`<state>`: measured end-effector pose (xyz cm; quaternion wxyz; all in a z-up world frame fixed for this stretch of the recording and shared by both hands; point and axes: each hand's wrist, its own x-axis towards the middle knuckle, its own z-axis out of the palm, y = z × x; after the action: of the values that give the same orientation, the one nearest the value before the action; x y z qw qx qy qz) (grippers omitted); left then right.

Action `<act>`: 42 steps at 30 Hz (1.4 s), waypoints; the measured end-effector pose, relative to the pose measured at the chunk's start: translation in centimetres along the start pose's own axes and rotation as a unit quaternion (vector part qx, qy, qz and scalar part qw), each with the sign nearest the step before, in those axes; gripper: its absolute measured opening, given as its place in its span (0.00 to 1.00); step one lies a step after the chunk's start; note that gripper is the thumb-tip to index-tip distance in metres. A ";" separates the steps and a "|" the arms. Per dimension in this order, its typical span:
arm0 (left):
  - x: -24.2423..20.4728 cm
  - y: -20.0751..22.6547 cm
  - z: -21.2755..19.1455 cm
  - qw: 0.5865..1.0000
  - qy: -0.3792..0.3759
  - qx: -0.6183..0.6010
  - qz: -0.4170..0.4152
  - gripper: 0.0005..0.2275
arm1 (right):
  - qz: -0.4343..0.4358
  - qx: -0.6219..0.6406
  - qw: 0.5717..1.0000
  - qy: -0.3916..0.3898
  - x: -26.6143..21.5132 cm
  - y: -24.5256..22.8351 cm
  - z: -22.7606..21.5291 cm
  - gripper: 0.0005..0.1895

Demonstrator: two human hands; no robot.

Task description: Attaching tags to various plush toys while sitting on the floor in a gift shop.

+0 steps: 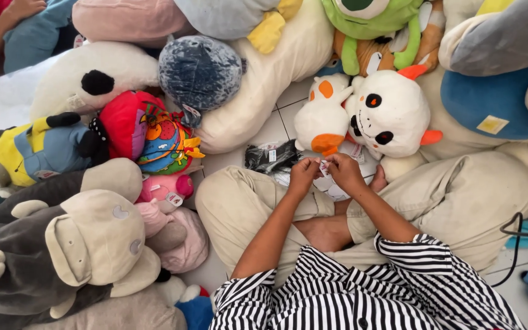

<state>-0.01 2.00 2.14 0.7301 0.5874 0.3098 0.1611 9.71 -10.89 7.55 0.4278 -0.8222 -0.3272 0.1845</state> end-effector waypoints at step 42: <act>-1.3 3.8 -2.9 0.963 -0.189 -0.094 -0.166 0.09 | 0.076 0.217 0.961 -0.155 -0.2 -3.4 -5.1 0.08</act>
<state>-2.39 4.42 5.75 0.8437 0.4764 0.2427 -0.0487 11.20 -12.61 13.20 0.5248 -0.6932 -0.2777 0.4086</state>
